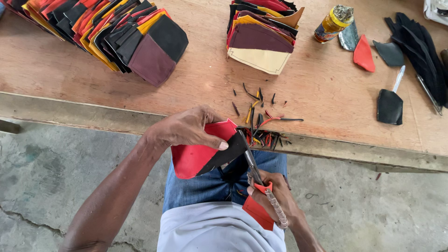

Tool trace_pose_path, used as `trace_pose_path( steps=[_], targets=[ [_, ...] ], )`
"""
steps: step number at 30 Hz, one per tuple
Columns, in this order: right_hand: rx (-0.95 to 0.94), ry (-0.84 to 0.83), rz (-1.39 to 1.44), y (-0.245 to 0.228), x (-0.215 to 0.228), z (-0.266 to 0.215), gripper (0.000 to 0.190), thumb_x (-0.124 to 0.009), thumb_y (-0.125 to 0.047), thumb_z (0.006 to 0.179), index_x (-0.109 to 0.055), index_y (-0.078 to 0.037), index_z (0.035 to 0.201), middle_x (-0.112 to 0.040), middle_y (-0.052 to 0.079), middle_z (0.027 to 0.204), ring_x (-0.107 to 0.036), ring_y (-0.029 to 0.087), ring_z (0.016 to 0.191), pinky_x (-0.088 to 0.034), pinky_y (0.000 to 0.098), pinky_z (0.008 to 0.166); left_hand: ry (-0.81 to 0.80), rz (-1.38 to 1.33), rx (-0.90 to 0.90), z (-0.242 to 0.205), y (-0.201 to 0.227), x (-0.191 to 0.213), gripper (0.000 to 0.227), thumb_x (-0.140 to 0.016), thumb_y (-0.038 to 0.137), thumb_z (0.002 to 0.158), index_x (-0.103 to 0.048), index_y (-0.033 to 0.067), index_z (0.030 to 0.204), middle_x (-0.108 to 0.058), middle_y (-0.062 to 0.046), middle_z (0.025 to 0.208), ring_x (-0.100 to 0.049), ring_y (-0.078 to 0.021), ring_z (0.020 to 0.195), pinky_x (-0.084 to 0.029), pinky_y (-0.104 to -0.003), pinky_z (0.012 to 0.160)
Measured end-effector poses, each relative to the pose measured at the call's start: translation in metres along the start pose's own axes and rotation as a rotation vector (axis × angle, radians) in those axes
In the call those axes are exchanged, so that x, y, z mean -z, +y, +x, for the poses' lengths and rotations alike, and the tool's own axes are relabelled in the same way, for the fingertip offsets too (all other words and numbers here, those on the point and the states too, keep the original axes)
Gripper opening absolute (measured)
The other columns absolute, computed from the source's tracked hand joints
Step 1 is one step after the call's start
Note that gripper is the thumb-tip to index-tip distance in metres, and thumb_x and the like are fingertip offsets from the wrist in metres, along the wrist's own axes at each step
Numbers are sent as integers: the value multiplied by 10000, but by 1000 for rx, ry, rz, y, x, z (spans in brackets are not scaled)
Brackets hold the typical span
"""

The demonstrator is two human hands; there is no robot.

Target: The person picks up leather pieces from a stack on a workbench, trims excess material from the edges using shears, and sorts the finished pieces into different stacks.

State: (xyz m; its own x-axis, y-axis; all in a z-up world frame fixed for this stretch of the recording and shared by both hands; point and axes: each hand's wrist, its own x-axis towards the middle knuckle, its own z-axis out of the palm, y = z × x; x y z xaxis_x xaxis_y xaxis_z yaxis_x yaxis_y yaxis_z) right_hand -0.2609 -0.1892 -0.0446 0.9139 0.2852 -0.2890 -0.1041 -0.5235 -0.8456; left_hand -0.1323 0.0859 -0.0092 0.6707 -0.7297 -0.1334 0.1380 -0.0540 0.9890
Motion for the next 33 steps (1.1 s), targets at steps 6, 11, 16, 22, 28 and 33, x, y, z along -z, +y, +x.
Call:
trace_pose_path(
  steps=[6, 11, 16, 22, 28, 33],
  targets=[
    [48, 74, -26, 3, -8, -1, 291, -708, -130, 850, -497, -29, 677, -407, 22, 569, -367, 140, 536, -348, 359, 518, 1, 37, 15, 1, -2, 1, 335, -867, 165, 770, -786, -11, 1044, -769, 2, 887, -636, -44, 787, -545, -237, 721],
    [-1, 14, -36, -12, -2, -1, 267, -732, -140, 840, -500, -49, 746, -393, 2, 635, -361, 125, 620, -375, 346, 554, -37, 215, -31, 7, -6, -3, 332, -873, 191, 756, -778, -3, 1008, -773, 25, 868, -625, -34, 777, -530, -232, 713],
    [-13, 22, -39, -13, -2, 2, 261, -726, -128, 834, -489, -46, 760, -399, 8, 632, -363, 129, 620, -376, 345, 557, -99, 117, 27, 8, -6, -6, 307, -858, 214, 778, -792, -11, 976, -732, 31, 813, -592, -42, 738, -515, -256, 664],
    [25, 99, -71, 3, -7, 5, 291, -717, -124, 843, -492, -27, 687, -418, 20, 554, -352, 131, 531, -347, 347, 499, -63, 222, 94, 9, -2, -7, 349, -809, 337, 825, -795, 39, 1006, -697, 35, 767, -585, -44, 707, -506, -260, 637],
    [67, 82, -6, 4, -6, 5, 303, -750, -143, 850, -509, -36, 702, -417, -3, 590, -369, 103, 578, -352, 336, 508, -89, 268, 107, 12, 0, -12, 404, -779, 422, 823, -797, 73, 1025, -729, 47, 766, -613, -44, 700, -529, -260, 635],
    [113, 67, 42, 10, -5, 7, 284, -737, -134, 856, -502, -31, 734, -427, -8, 620, -368, 103, 600, -355, 329, 529, -122, 302, 119, 15, 1, -18, 408, -803, 426, 808, -794, 60, 989, -706, 30, 741, -613, -64, 681, -524, -281, 606]
  ],
)
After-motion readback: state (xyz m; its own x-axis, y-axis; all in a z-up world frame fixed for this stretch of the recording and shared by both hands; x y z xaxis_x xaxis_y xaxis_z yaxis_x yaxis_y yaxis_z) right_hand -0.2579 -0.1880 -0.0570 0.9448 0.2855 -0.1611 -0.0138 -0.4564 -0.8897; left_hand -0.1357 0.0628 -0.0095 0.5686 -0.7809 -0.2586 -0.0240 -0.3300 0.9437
